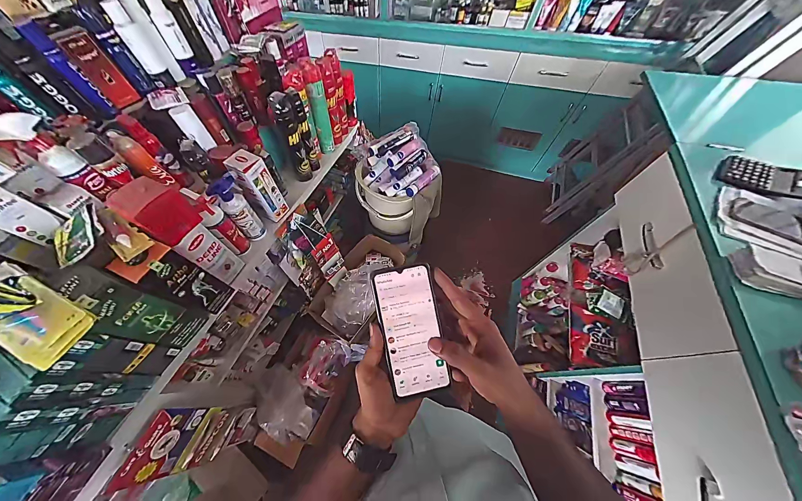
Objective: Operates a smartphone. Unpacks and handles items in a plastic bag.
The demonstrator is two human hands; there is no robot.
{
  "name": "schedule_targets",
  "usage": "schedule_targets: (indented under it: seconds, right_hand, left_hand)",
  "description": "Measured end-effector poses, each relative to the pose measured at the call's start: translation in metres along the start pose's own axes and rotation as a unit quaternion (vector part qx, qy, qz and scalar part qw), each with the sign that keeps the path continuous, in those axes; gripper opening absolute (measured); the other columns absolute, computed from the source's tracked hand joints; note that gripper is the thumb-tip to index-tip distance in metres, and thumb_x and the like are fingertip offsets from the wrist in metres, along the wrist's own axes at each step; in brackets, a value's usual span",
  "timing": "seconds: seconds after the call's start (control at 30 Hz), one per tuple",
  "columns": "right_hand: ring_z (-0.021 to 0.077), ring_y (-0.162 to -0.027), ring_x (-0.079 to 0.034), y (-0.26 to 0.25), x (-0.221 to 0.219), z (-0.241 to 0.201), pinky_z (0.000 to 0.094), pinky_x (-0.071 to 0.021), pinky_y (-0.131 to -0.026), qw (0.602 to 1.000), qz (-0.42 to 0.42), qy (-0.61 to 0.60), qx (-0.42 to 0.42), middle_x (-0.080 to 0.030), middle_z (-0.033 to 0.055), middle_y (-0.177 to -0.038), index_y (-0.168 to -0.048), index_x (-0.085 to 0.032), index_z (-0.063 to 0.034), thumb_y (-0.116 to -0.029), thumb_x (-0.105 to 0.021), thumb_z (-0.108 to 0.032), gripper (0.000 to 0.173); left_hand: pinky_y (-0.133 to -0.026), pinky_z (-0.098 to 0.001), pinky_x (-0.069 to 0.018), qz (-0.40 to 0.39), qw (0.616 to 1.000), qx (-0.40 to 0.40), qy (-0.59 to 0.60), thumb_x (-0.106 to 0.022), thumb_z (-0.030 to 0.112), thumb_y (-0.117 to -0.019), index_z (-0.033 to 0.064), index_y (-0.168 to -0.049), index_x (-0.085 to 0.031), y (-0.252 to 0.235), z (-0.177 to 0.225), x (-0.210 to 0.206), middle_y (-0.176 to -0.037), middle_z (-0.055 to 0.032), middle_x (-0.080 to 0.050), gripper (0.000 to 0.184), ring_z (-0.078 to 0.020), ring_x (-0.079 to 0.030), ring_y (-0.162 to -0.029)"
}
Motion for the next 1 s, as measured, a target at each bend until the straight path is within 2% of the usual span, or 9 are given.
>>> schedule_targets:
  seconds: [0.07,0.17,0.33,0.43,0.6,0.7,0.77,0.83,1.0]
  right_hand:
    - [0.0117,-0.125,-0.06,0.005,0.009,0.005,0.0245,-0.0596,-0.086,0.999,-0.031,0.011,-0.001,-0.035,0.011,-0.163,-0.163,-0.012,0.0006,-0.0854,-0.072,-0.008,0.098]
    - [0.019,-0.131,-0.057,0.014,0.019,0.014,0.0335,-0.06,-0.097,0.995,-0.084,-0.051,-0.019,-0.033,0.0126,-0.162,-0.164,0.001,-0.006,-0.0788,-0.074,0.004,0.114]
    - [0.0205,-0.122,-0.065,0.01,0.038,0.016,0.0337,-0.0634,-0.092,0.998,-0.043,-0.034,-0.033,-0.048,0.0141,-0.15,-0.164,0.003,-0.0067,-0.0801,-0.074,0.007,0.115]
    - [0.0201,-0.131,-0.058,0.007,0.056,0.014,0.0325,-0.0598,-0.097,0.999,-0.039,-0.011,0.002,-0.036,0.0144,-0.16,-0.165,0.0,-0.0062,-0.0825,-0.076,-0.003,0.111]
    - [0.0249,-0.138,-0.051,-0.001,0.087,0.009,0.0359,-0.0538,-0.107,0.999,-0.018,0.001,0.041,-0.04,0.0186,-0.158,-0.161,-0.015,0.0049,-0.0994,-0.066,-0.037,0.089]
    - [0.0213,-0.117,-0.066,-0.001,0.098,0.011,0.031,-0.0634,-0.082,0.997,0.042,0.027,0.063,-0.052,0.0147,-0.15,-0.152,-0.04,0.0014,-0.1039,-0.056,-0.043,0.068]
    - [0.0155,-0.108,-0.068,0.002,0.1,0.011,0.0275,-0.0628,-0.078,0.991,0.059,0.05,0.11,-0.053,0.0094,-0.148,-0.141,-0.057,-0.0087,-0.106,-0.052,-0.044,0.049]
    - [0.0129,-0.118,-0.063,0.006,0.099,0.012,0.027,-0.0588,-0.091,0.98,0.043,0.103,0.165,-0.052,0.006,-0.148,-0.13,-0.066,-0.0164,-0.108,-0.047,-0.043,0.039]
    - [0.0188,-0.141,-0.045,0.011,0.095,0.019,0.0363,-0.045,-0.113,0.955,-0.019,0.165,0.245,-0.046,-0.0007,-0.152,-0.112,-0.072,-0.0302,-0.1071,-0.04,-0.051,0.038]
  left_hand:
    - [-0.094,-0.0526,-0.0572,0.023,1.0,-0.012,-0.003,-0.055,0.063,-0.0938,0.0138,-0.13,-0.064,-0.011,-0.004,-0.003,-0.122,-0.0167,-0.07,0.062,-0.0312,-0.069,-0.113]
    - [-0.094,-0.0512,-0.0571,0.022,0.999,-0.031,-0.016,-0.047,0.064,-0.0976,0.0137,-0.131,-0.063,-0.027,-0.009,-0.01,-0.122,-0.0166,-0.07,0.062,-0.0301,-0.069,-0.113]
    - [-0.093,-0.0498,-0.0577,0.045,0.998,-0.04,-0.026,-0.045,0.061,-0.0994,0.0133,-0.13,-0.062,-0.047,-0.025,-0.016,-0.121,-0.0161,-0.071,0.059,-0.0286,-0.07,-0.112]
    - [-0.095,-0.0503,-0.0569,0.04,0.998,-0.042,-0.027,-0.043,0.062,-0.1,0.0135,-0.132,-0.062,-0.055,-0.031,-0.021,-0.123,-0.0167,-0.07,0.061,-0.0297,-0.068,-0.114]
    - [-0.097,-0.054,-0.0556,0.031,0.998,-0.04,-0.025,-0.051,0.064,-0.0959,0.0136,-0.135,-0.061,-0.063,-0.039,-0.025,-0.129,-0.0183,-0.067,0.064,-0.0337,-0.066,-0.119]
    - [-0.095,-0.0559,-0.0557,0.026,0.998,-0.043,-0.028,-0.053,0.064,-0.0948,0.0136,-0.137,-0.06,-0.065,-0.042,-0.026,-0.132,-0.0204,-0.065,0.066,-0.0368,-0.066,-0.119]
    - [-0.096,-0.0561,-0.0553,0.014,0.998,-0.052,-0.026,-0.053,0.064,-0.0946,0.0132,-0.138,-0.06,-0.066,-0.042,-0.026,-0.133,-0.0212,-0.064,0.067,-0.0377,-0.065,-0.119]
    - [-0.096,-0.0558,-0.0549,0.018,0.997,-0.067,-0.027,-0.055,0.065,-0.0937,0.013,-0.138,-0.06,-0.065,-0.043,-0.023,-0.133,-0.0209,-0.064,0.068,-0.037,-0.065,-0.12]
    - [-0.091,-0.0529,-0.0579,0.091,0.988,-0.122,-0.027,-0.055,0.065,-0.0924,0.0129,-0.132,-0.062,-0.061,-0.044,-0.014,-0.126,-0.0189,-0.068,0.066,-0.0339,-0.068,-0.114]
Point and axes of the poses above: each hand's wrist, its own y-axis away from the middle knuckle, its own x-axis out of the back of the hand, z = x × y, the point moved 5 cm from there along -y, towards the middle knuckle
